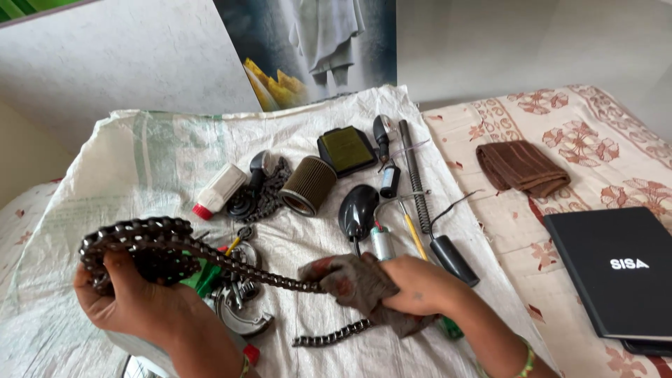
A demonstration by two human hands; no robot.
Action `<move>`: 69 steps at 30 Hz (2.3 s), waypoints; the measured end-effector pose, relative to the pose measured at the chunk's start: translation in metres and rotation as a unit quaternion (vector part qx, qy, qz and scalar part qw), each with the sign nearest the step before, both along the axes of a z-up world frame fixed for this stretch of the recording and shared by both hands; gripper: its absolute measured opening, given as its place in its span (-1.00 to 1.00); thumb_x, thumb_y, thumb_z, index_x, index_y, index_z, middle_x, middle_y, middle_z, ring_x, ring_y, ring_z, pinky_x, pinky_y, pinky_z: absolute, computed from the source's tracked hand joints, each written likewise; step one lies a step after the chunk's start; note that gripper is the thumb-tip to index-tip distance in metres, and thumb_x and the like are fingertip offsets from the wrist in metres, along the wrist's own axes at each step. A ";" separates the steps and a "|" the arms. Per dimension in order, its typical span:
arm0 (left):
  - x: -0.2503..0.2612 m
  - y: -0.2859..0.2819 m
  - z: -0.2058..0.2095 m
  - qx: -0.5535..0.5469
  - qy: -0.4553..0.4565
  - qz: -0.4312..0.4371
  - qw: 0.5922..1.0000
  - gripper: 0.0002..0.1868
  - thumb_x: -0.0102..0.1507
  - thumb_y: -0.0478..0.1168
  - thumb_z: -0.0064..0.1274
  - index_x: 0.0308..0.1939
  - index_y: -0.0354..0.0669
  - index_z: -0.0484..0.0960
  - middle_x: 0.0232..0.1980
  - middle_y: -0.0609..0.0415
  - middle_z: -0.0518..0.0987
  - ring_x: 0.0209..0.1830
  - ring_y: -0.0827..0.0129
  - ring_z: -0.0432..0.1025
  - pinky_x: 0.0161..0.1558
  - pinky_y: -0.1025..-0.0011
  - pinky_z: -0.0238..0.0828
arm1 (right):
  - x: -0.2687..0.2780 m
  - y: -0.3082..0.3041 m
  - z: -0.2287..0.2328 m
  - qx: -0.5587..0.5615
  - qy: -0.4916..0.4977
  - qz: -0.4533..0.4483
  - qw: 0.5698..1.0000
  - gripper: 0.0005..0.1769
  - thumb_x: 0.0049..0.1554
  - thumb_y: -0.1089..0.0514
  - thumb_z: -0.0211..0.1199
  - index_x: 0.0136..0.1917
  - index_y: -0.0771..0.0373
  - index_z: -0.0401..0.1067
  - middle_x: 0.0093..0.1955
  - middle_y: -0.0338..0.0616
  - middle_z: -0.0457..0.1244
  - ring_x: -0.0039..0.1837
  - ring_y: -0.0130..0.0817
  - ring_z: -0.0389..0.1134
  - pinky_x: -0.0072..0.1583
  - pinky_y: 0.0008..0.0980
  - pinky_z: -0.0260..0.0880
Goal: The person wipes a black plastic motorcycle part with a brown cloth, then uses a screwdriver to scrape residue from a small metal component. The person then wipes a motorcycle chain with the cloth, handling it link by link.
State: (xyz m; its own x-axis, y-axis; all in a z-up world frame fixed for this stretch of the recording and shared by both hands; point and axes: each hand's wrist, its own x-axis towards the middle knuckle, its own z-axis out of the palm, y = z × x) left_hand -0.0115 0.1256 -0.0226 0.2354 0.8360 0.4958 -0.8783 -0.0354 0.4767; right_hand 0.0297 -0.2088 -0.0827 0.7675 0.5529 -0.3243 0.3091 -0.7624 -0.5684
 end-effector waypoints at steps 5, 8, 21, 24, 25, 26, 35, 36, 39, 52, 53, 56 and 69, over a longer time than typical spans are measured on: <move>0.003 -0.015 0.001 0.019 0.025 -0.007 0.999 -0.83 0.40 -0.53 0.05 0.02 -0.27 0.50 -0.07 -0.01 0.62 -0.18 0.40 0.53 -0.07 0.40 0.60 | 0.005 -0.025 0.018 0.293 -0.055 -0.127 0.946 -0.25 0.00 0.26 0.35 0.45 0.11 0.26 0.14 -0.13 0.42 0.19 -0.32 0.46 0.30 -0.29 0.41; 0.006 -0.031 0.005 0.048 0.068 -0.033 0.996 -0.79 0.35 -0.55 0.08 0.00 -0.27 0.52 -0.07 0.00 0.61 -0.17 0.43 0.52 -0.04 0.45 0.57 | 0.008 -0.036 0.018 0.466 -0.095 -0.128 0.870 -0.14 0.02 0.38 0.28 0.55 0.25 0.09 0.31 -0.11 0.35 0.33 -0.32 0.36 0.37 -0.27 0.29; 0.026 -0.125 -0.004 0.467 0.345 -0.410 0.703 -0.56 -0.18 -0.56 0.34 -0.25 -0.26 0.64 -0.14 0.07 0.63 -0.21 0.52 0.52 -0.25 0.48 0.55 | 0.006 -0.010 0.061 0.310 -0.470 -0.010 0.826 -0.22 -0.23 0.27 0.49 0.30 0.31 0.40 0.38 0.04 0.23 0.37 -0.10 0.33 0.36 -0.23 0.35; 0.034 -0.140 -0.019 0.353 0.394 -0.524 0.668 -0.53 -0.13 -0.55 0.30 -0.15 -0.26 0.61 -0.22 0.15 0.65 -0.27 0.52 0.54 -0.25 0.48 0.55 | 0.002 -0.014 0.061 0.350 -0.398 -0.048 0.847 -0.33 -0.16 0.32 0.44 0.26 0.34 0.45 0.30 0.00 0.27 0.27 -0.17 0.41 0.24 -0.33 0.43; 0.038 -0.143 -0.021 0.357 0.400 -0.532 0.655 -0.58 -0.11 -0.55 0.30 -0.17 -0.32 0.63 -0.23 0.15 0.65 -0.28 0.50 0.53 -0.26 0.46 0.53 | 0.004 -0.016 0.061 0.398 -0.333 -0.070 0.852 -0.39 -0.09 0.36 0.41 0.27 0.36 0.45 0.27 -0.02 0.28 0.24 -0.22 0.44 0.19 -0.39 0.49; 0.040 -0.147 -0.022 0.362 0.406 -0.540 0.642 -0.62 -0.08 -0.54 0.29 -0.18 -0.39 0.64 -0.23 0.16 0.65 -0.29 0.48 0.51 -0.28 0.45 0.51 | 0.004 -0.017 0.059 0.425 -0.328 -0.074 0.840 -0.39 -0.08 0.36 0.41 0.27 0.38 0.44 0.28 -0.02 0.27 0.24 -0.21 0.43 0.19 -0.39 0.48; 0.044 -0.152 -0.020 0.477 0.541 -0.353 0.596 -0.62 -0.10 -0.47 0.39 -0.20 -0.30 0.74 -0.35 0.11 0.66 -0.48 0.52 0.37 -0.41 0.52 0.33 | 0.005 -0.029 0.039 0.406 -0.282 -0.113 0.862 -0.44 -0.09 0.34 0.47 0.20 0.36 0.45 0.08 -0.09 0.32 0.11 -0.30 0.45 0.09 -0.42 0.45; 0.042 -0.150 -0.021 0.461 0.504 -0.382 0.623 -0.62 -0.12 -0.49 0.35 -0.21 -0.30 0.73 -0.33 0.12 0.66 -0.43 0.55 0.39 -0.39 0.55 0.35 | 0.005 -0.032 0.036 0.399 -0.248 -0.116 0.875 -0.45 -0.07 0.34 0.47 0.20 0.35 0.45 0.04 -0.09 0.33 0.08 -0.29 0.45 0.07 -0.40 0.46; 0.040 -0.141 -0.021 0.422 0.409 -0.441 0.678 -0.62 -0.14 -0.55 0.29 -0.24 -0.31 0.66 -0.26 0.11 0.64 -0.32 0.59 0.44 -0.33 0.58 0.39 | 0.010 -0.037 0.030 0.527 -0.105 -0.066 0.841 -0.39 0.01 0.35 0.39 0.33 0.30 0.33 0.08 -0.14 0.38 0.10 -0.27 0.49 0.10 -0.31 0.53; 0.033 -0.141 -0.011 0.517 0.401 -0.387 0.650 -0.31 -0.26 -0.42 0.39 -0.03 -0.22 0.57 -0.12 0.04 0.69 -0.03 0.36 0.57 -0.04 0.40 0.54 | 0.000 -0.029 -0.006 0.526 -0.291 -0.072 0.796 -0.66 0.05 0.33 0.37 0.11 0.26 0.45 0.02 -0.19 0.42 0.05 -0.39 0.48 0.08 -0.42 0.51; 0.032 -0.146 -0.012 0.566 0.391 -0.354 0.634 -0.26 -0.29 -0.39 0.47 0.00 -0.26 0.60 -0.13 0.03 0.70 -0.08 0.31 0.58 0.01 0.40 0.47 | -0.003 -0.028 -0.006 0.472 -0.303 -0.107 0.821 -0.57 0.00 0.34 0.36 0.17 0.27 0.45 -0.02 -0.18 0.40 -0.02 -0.39 0.45 0.03 -0.42 0.48; 0.025 -0.154 -0.014 0.467 0.416 -0.421 0.657 -0.34 -0.23 -0.38 0.38 -0.01 -0.32 0.64 -0.15 0.07 0.70 -0.11 0.37 0.58 -0.09 0.42 0.57 | -0.005 -0.029 0.001 0.425 -0.333 -0.155 0.827 -0.48 -0.01 0.36 0.30 0.26 0.30 0.46 -0.07 -0.17 0.36 -0.10 -0.40 0.42 -0.03 -0.44 0.43; 0.024 -0.115 0.009 0.467 0.455 -0.354 0.670 -0.50 -0.16 -0.41 0.30 -0.10 -0.33 0.69 -0.22 0.04 0.70 -0.33 0.47 0.54 -0.29 0.47 0.50 | 0.006 -0.071 0.013 0.808 -0.240 -0.285 0.457 -0.39 0.19 0.25 0.28 0.46 0.32 0.21 0.40 -0.13 0.26 0.41 -0.30 0.34 0.41 -0.22 0.46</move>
